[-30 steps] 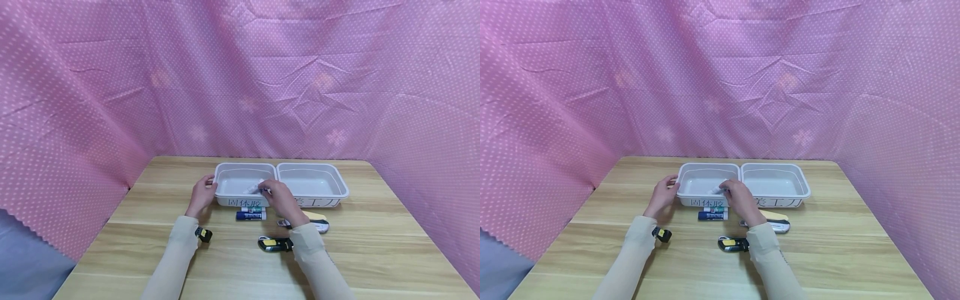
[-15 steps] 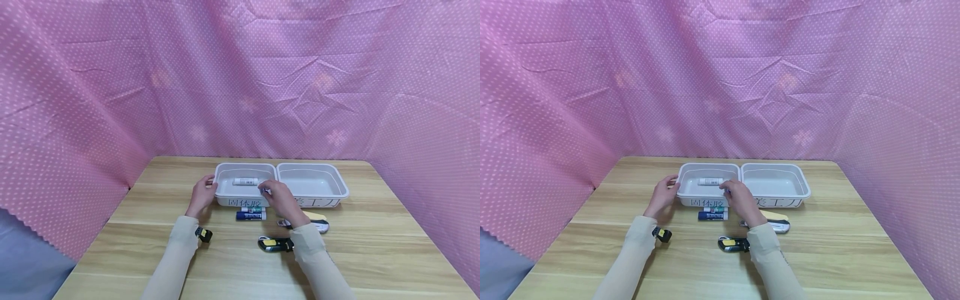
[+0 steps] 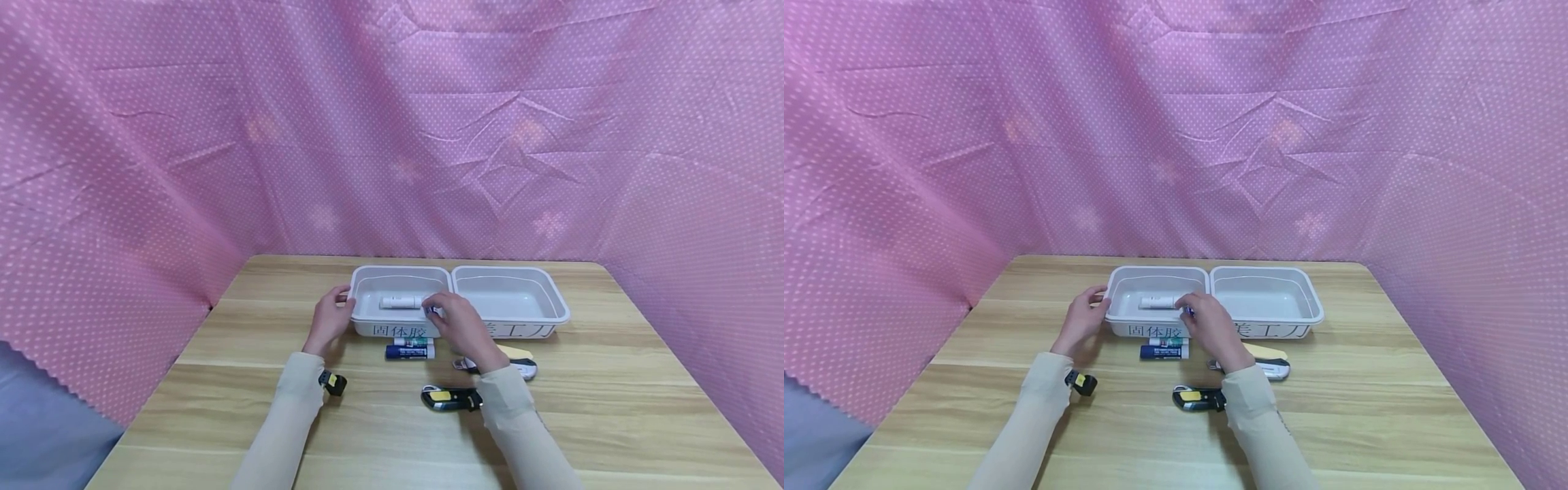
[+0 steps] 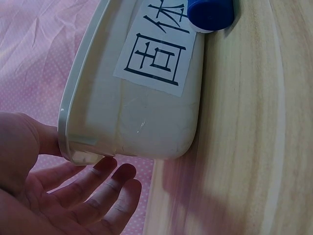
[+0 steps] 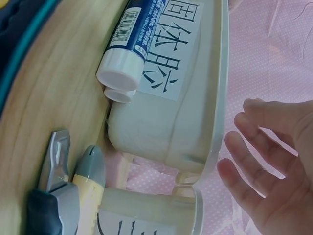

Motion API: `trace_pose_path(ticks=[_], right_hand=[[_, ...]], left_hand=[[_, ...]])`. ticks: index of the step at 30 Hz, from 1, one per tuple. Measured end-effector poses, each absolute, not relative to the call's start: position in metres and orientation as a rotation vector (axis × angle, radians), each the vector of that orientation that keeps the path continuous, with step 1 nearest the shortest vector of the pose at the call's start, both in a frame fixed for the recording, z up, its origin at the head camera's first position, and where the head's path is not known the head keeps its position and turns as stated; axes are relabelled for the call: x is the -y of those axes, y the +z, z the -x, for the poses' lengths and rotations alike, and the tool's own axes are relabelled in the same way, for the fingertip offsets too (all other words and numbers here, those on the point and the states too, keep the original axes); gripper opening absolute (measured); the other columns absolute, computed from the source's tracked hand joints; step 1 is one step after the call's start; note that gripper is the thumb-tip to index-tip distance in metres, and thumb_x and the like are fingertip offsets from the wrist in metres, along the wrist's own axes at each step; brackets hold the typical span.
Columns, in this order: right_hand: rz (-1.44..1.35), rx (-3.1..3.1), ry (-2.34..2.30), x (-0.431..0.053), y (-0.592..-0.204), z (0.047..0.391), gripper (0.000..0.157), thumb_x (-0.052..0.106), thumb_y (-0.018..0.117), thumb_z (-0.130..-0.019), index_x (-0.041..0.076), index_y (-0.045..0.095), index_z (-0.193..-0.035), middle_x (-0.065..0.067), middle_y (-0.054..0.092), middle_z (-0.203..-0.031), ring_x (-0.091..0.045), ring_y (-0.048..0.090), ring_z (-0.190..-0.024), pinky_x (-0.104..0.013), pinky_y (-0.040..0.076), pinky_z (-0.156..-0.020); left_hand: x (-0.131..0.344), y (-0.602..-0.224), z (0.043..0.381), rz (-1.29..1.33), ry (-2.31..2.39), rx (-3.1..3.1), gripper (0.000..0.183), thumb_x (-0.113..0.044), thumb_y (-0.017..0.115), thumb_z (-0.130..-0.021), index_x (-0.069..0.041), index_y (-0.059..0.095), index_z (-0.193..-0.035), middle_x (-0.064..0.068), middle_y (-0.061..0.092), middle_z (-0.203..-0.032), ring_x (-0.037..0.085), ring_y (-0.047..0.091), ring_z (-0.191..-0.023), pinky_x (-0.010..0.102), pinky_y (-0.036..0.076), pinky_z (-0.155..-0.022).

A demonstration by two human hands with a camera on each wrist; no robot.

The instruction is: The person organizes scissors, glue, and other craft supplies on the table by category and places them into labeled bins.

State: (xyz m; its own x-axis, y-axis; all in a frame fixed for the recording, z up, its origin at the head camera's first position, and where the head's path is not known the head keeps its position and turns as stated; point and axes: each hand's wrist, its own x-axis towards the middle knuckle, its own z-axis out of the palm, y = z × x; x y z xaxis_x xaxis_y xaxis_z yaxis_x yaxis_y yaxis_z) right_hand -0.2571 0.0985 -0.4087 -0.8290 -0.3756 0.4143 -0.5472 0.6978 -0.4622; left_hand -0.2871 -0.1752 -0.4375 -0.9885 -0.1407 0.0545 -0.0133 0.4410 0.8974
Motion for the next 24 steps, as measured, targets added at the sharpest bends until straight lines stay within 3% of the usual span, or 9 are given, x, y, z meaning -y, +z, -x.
trace_pose_path(ticks=[14, 24], right_hand=[[-0.757, 2.679, 0.797, -0.103, -0.41, 0.233, 0.024, 0.014, 0.076, -0.092, 0.011, 0.074, -0.116, -0.003, 0.074, -0.113, -0.021, 0.07, -0.103, -0.043, 0.059, -0.091], [-0.892, 2.635, 0.735, -0.105, -0.42, 0.224, 0.026, 0.013, 0.08, -0.088, 0.01, 0.075, -0.113, -0.002, 0.075, -0.11, -0.018, 0.071, -0.098, -0.039, 0.06, -0.088]], left_hand=[[0.176, -0.438, 0.286, -0.148, -1.63, 2.567, 0.047, -0.018, 0.054, -0.105, -0.006, 0.048, -0.15, 0.022, 0.056, -0.142, 0.037, 0.06, -0.126, 0.046, 0.054, -0.103], [0.176, -0.438, 0.285, -0.143, -1.611, 2.576, 0.047, -0.019, 0.054, -0.104, -0.006, 0.049, -0.149, 0.023, 0.057, -0.141, 0.037, 0.061, -0.124, 0.046, 0.055, -0.102]])
